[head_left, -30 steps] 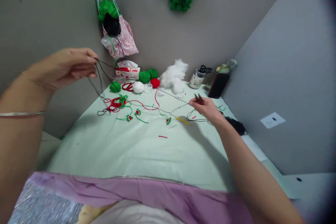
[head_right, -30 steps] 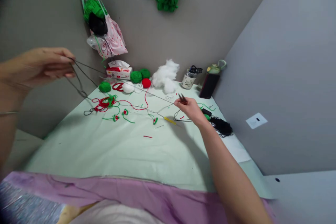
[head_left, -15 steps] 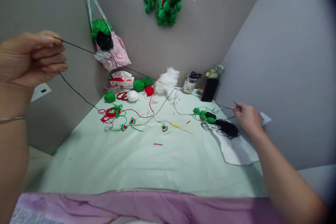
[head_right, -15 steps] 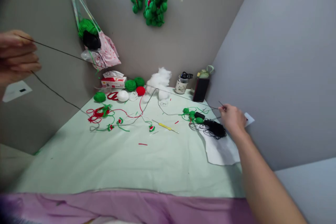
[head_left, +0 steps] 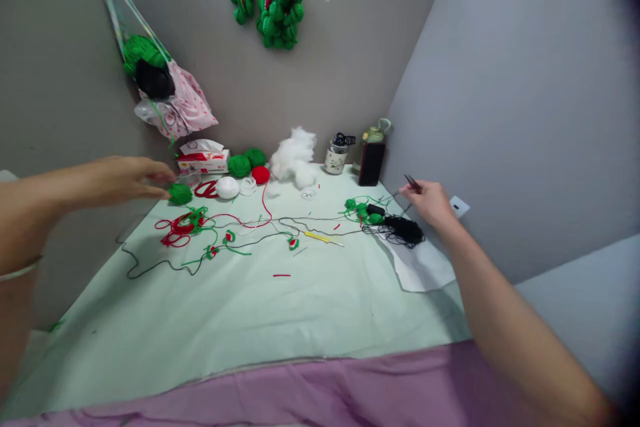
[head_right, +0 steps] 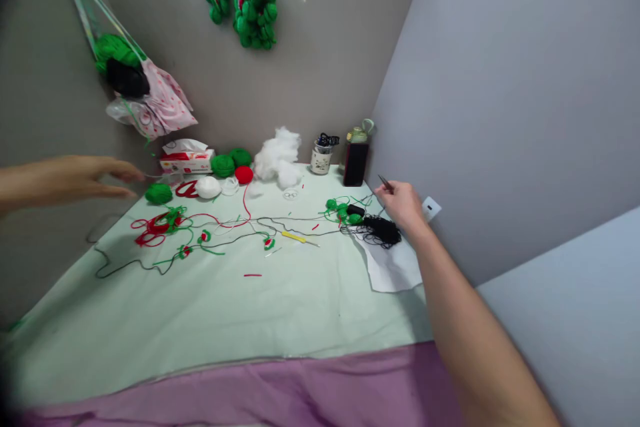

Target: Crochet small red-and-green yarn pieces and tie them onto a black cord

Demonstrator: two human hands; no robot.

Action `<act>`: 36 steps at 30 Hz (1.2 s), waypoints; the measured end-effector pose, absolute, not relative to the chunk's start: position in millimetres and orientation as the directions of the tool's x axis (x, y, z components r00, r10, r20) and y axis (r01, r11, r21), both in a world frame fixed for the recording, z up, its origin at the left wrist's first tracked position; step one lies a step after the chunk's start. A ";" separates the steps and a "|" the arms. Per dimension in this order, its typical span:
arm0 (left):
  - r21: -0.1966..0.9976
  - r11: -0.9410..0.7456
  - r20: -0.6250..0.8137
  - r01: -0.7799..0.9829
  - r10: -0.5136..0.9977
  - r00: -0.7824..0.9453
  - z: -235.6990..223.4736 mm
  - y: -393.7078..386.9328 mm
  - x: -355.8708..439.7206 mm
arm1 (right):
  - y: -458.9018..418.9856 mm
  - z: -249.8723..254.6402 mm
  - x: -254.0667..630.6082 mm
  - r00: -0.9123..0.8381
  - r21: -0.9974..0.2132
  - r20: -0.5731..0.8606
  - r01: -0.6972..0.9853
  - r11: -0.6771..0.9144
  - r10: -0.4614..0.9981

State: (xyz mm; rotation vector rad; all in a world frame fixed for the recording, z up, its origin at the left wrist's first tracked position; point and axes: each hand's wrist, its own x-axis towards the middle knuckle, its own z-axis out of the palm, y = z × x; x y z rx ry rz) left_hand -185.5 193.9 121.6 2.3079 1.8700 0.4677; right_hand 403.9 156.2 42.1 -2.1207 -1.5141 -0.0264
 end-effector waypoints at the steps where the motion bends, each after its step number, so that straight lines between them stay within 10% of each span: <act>1: 0.315 -0.287 0.093 0.905 0.958 0.271 111.7 193.7 -168.4 | 155.6 45.9 400.9 0.366 -0.403 0.333 0.888 -0.220 0.869; 9: 0.384 -0.544 0.055 0.746 0.820 0.570 23.2 202.5 -5.8 | 147.7 62.2 377.7 0.327 0.050 0.302 0.932 -0.358 0.895; 16: 0.417 -0.482 0.052 0.770 0.859 0.509 -24.4 225.2 34.9 | 143.8 52.6 349.6 0.119 -0.047 0.061 0.992 -0.116 0.991; 24: 0.712 -0.384 -0.018 0.588 0.827 0.562 7.6 231.8 38.9 | 136.0 43.5 298.7 -0.184 -0.204 -0.011 0.963 0.178 0.983; 36: 0.728 -0.420 0.022 0.542 0.804 0.594 39.0 197.9 57.6 | 137.1 32.1 227.8 -0.191 -0.019 0.164 0.980 0.197 0.968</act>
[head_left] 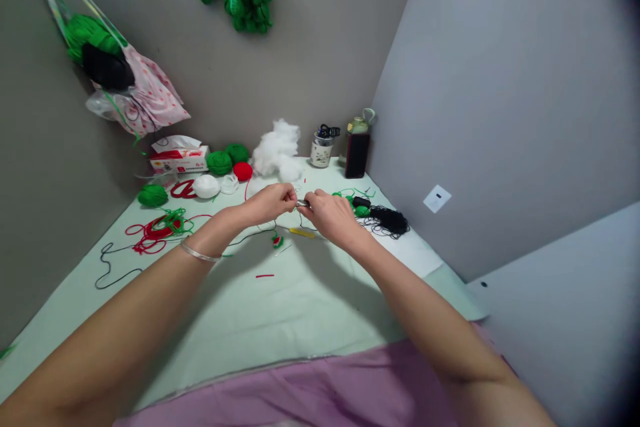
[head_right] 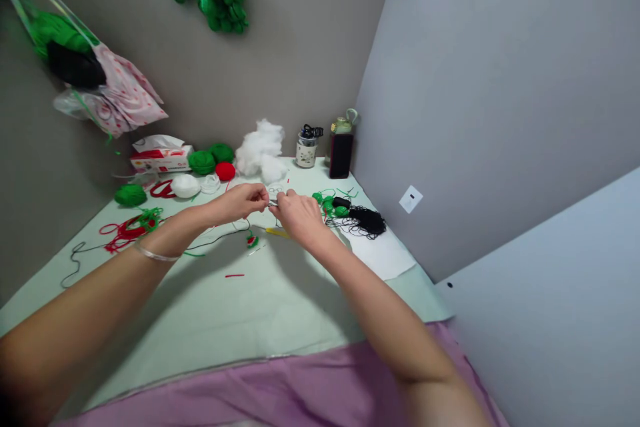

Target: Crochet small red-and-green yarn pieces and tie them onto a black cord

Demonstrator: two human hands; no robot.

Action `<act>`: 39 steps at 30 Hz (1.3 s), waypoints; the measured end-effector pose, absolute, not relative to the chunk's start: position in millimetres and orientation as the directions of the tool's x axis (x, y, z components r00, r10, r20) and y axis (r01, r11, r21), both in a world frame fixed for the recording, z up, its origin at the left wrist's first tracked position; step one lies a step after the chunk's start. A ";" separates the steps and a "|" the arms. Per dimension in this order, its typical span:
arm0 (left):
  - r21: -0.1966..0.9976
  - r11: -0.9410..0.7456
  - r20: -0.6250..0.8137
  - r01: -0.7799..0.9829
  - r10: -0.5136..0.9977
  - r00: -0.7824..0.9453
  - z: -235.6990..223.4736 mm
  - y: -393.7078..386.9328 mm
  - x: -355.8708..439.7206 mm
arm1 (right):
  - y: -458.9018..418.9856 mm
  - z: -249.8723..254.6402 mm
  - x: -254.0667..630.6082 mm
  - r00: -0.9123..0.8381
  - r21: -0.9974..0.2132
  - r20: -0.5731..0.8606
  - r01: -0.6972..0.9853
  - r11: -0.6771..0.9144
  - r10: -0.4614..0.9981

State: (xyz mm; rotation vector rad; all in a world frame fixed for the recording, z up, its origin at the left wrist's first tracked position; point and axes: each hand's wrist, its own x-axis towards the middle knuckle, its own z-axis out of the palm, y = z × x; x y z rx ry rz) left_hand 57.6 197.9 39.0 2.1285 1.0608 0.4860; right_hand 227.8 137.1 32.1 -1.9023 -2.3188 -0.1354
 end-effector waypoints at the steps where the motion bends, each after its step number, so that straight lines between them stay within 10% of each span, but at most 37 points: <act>1: 0.725 -0.424 0.026 0.542 0.803 0.595 40.1 196.3 57.2 | 137.3 32.0 226.3 -0.199 -0.028 0.160 0.978 0.206 0.967; 20: 1.000 0.002 -0.010 0.021 0.914 0.405 18.0 152.3 -31.3 | 156.9 -6.1 296.6 -0.289 -0.269 -0.136 0.931 0.245 0.948; 33: 0.964 0.161 -0.064 -0.214 0.914 0.401 -8.3 140.9 -31.3 | 163.2 10.8 313.3 0.135 -0.030 0.081 0.991 -0.133 0.987; 39: 0.957 0.162 -0.057 -0.242 0.919 0.390 -12.0 139.4 -26.8 | 153.3 7.3 287.4 -0.058 -0.088 0.039 0.994 0.062 0.998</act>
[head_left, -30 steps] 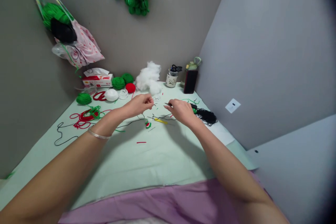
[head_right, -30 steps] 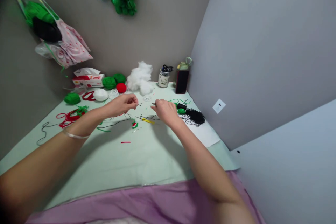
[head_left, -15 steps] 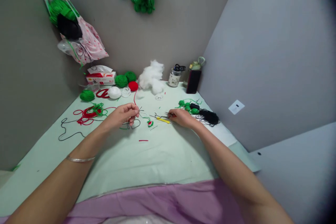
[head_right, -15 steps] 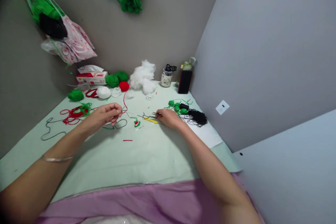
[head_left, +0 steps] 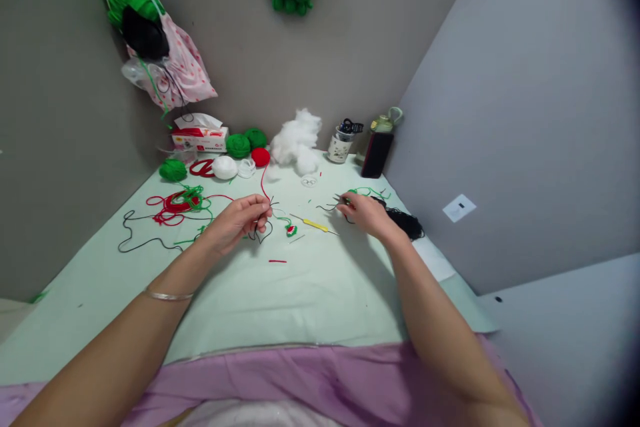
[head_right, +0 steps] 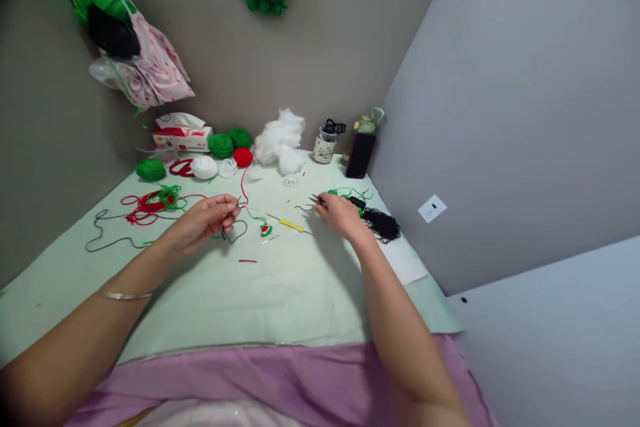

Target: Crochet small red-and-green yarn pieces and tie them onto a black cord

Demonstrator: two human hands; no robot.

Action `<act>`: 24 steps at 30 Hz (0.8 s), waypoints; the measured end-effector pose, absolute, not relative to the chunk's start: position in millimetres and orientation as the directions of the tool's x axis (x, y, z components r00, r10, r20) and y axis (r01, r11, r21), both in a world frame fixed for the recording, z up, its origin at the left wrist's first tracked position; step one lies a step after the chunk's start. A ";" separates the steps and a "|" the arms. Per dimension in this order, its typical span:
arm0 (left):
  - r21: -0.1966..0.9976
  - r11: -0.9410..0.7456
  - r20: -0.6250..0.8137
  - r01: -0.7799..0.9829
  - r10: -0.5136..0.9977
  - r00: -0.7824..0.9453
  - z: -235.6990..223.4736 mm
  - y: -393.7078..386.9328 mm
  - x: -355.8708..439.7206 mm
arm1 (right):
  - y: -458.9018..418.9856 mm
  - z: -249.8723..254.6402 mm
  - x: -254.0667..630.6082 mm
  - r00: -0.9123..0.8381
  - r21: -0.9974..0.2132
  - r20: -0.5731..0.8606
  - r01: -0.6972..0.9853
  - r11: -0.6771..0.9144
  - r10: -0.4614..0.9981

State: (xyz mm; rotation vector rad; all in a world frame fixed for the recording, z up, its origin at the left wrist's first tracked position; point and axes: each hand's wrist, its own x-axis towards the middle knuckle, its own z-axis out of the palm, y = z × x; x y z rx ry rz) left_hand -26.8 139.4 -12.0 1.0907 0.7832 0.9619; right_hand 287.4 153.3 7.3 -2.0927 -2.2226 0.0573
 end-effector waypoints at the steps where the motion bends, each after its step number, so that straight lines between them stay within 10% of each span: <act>1: 0.958 0.165 -0.060 -0.237 0.917 0.394 -12.5 138.4 -25.6 | 152.0 4.9 278.1 -0.074 -0.084 0.048 0.993 0.078 0.996; 4: 0.963 0.165 -0.067 -0.213 0.913 0.402 -13.9 135.1 -21.7 | 146.7 2.1 250.9 -0.144 -0.189 0.123 0.968 0.165 0.982; 10: 0.974 0.155 -0.070 -0.167 0.902 0.426 -13.8 127.8 -11.9 | 133.5 2.7 204.7 -0.371 -0.881 0.149 0.371 0.293 0.917; 16: 0.975 0.172 -0.097 -0.138 0.896 0.434 -13.0 123.3 -5.3 | 132.8 -7.2 192.8 -0.339 -0.963 0.148 0.165 0.214 0.929; 24: 0.997 0.049 -0.025 -0.068 0.950 0.312 -17.2 125.7 -4.0 | 124.5 -6.0 199.0 -0.198 -0.881 0.310 0.308 0.359 0.930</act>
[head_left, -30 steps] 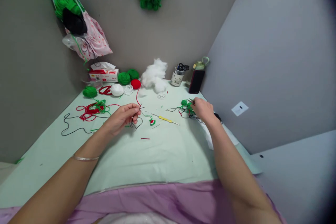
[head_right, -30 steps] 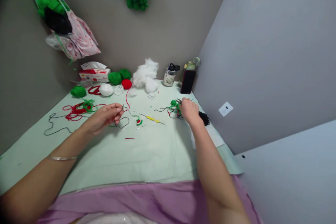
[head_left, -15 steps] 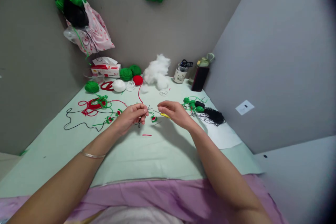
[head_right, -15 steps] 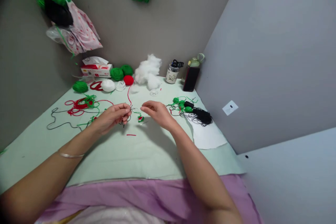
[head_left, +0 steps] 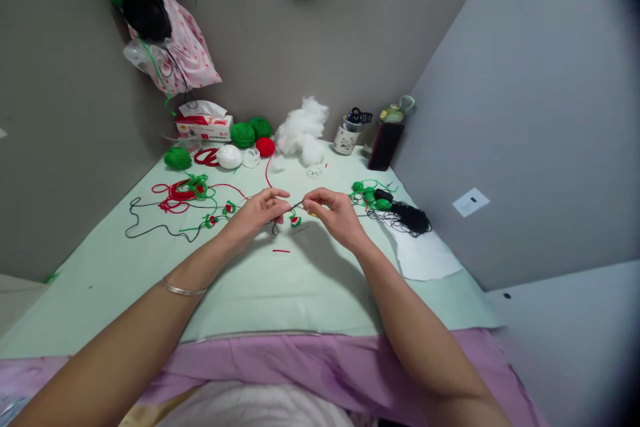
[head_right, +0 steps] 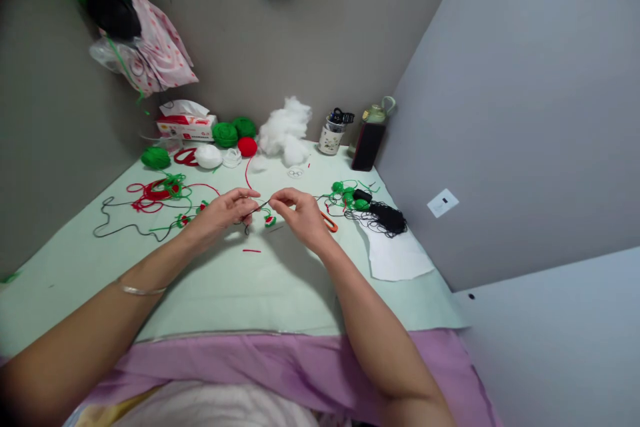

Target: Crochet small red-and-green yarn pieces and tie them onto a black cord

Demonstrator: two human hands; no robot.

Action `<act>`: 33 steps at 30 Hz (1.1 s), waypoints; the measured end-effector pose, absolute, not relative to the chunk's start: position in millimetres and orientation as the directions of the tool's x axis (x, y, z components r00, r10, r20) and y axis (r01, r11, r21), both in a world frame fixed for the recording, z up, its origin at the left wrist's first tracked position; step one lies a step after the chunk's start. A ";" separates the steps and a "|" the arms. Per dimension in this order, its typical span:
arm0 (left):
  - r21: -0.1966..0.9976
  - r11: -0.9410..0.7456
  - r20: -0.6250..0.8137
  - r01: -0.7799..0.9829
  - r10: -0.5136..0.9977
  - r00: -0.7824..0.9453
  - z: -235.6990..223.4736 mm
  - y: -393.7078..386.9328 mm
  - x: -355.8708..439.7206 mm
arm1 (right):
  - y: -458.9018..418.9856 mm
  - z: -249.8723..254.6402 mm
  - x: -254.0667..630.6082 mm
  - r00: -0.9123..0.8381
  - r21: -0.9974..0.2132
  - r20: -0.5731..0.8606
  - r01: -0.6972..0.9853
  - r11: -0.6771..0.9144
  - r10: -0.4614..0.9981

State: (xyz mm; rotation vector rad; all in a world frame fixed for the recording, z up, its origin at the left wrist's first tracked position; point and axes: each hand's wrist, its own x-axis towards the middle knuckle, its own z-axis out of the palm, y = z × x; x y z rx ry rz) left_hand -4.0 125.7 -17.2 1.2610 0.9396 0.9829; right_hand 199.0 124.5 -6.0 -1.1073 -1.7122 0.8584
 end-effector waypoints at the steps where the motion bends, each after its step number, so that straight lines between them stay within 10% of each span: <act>1: 0.999 0.023 -0.011 -0.029 0.941 0.338 -17.4 125.4 -3.7 | 123.8 -5.5 198.5 -0.219 -0.889 0.300 0.290 0.356 0.928; 14: 0.995 0.083 -0.055 -0.056 0.918 0.392 -21.4 126.8 -14.3 | 129.3 3.6 214.5 -0.068 -0.976 0.219 -0.038 0.217 0.973; 22: 0.981 -0.192 0.193 -0.018 0.978 0.075 -25.0 131.4 -16.0 | 124.2 6.7 229.5 -0.429 -0.980 0.155 -0.178 0.085 0.890; 30: 0.967 -0.039 0.039 -0.253 0.999 -0.004 -14.7 133.2 -25.9 | 124.6 7.5 228.8 -0.364 -0.965 0.187 -0.243 0.101 0.912; 33: 0.988 -0.149 0.145 -0.050 0.987 -0.074 -18.4 134.3 -28.2 | 127.2 6.0 230.8 -0.361 -0.967 0.162 -0.245 0.074 0.919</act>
